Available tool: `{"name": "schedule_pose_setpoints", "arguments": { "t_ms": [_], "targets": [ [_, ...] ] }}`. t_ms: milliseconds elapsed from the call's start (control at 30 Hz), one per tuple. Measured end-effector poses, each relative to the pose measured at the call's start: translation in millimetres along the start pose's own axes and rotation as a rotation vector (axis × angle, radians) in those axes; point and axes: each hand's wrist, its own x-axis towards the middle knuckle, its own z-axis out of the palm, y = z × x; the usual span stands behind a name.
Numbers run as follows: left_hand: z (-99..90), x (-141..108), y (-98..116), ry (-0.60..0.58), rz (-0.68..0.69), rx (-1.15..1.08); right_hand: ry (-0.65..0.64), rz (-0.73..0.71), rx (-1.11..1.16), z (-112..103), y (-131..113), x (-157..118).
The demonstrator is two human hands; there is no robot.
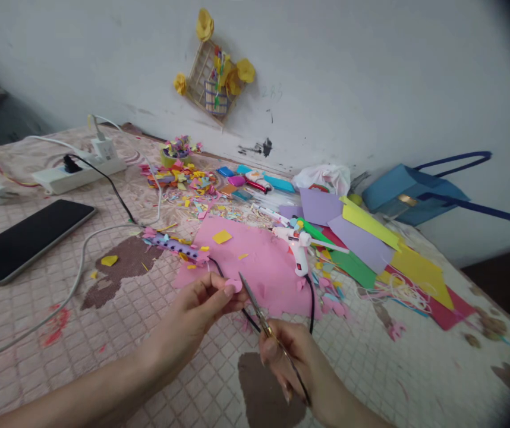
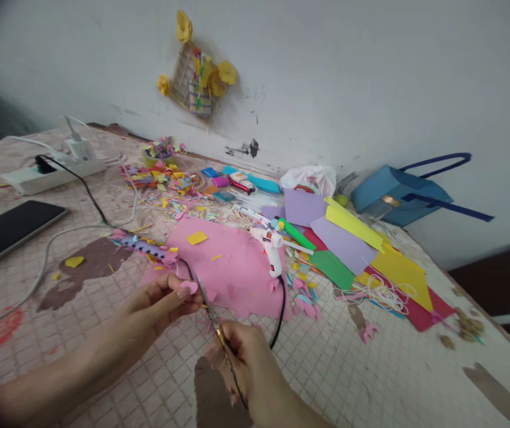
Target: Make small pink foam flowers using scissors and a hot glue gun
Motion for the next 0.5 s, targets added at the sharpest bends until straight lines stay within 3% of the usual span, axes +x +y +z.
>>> {"name": "schedule_pose_setpoints", "arguments": {
  "t_ms": [233, 500],
  "targets": [
    [-0.7, -2, 3, -0.043, -0.006, 0.207, 0.19, -0.088, 0.048, -6, -21, 6],
    [-1.2, -3, 7, -0.193, 0.08, 0.384, 0.148, -0.146, 0.039, 1, -38, 15]
  ]
}}
